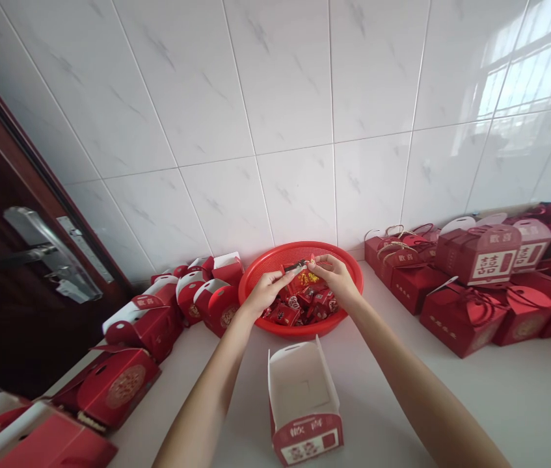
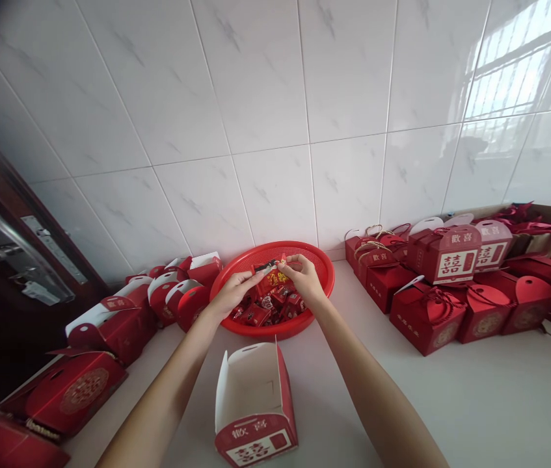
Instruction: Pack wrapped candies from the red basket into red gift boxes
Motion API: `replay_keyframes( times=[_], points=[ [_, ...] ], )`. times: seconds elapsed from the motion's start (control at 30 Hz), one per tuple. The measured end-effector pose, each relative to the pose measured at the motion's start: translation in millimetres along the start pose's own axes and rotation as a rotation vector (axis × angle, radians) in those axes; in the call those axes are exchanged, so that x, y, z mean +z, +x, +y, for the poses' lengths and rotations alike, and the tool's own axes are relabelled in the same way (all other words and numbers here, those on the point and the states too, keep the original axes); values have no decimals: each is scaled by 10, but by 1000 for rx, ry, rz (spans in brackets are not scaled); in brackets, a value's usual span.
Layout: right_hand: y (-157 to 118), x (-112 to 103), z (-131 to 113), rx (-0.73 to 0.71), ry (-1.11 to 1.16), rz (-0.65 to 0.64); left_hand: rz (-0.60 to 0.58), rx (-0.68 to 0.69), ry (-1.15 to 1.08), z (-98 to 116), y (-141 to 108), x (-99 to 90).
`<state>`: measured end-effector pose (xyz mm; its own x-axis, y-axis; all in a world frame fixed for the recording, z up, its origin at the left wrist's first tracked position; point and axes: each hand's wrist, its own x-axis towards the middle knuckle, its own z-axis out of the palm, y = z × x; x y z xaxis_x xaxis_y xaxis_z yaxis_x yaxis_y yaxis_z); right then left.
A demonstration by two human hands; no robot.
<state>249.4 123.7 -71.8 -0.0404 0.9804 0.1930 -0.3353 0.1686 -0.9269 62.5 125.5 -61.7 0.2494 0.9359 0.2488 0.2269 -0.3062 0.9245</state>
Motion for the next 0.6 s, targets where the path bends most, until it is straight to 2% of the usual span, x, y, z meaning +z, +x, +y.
replay_keyframes(
  times=[0.2,0.33,0.47,0.6],
  points=[
    [-3,-21,-20,27,74,-4,-27,18,0,-34,15,-8],
    [5,-28,-17,52,66,-11,27,5,-17,-28,12,-5],
    [-13,-22,-28,71,10,-101,109,29,-51,4,0,-6],
    [-34,-22,-34,69,-46,-157,111,33,-85,12,-3,-5]
  ],
)
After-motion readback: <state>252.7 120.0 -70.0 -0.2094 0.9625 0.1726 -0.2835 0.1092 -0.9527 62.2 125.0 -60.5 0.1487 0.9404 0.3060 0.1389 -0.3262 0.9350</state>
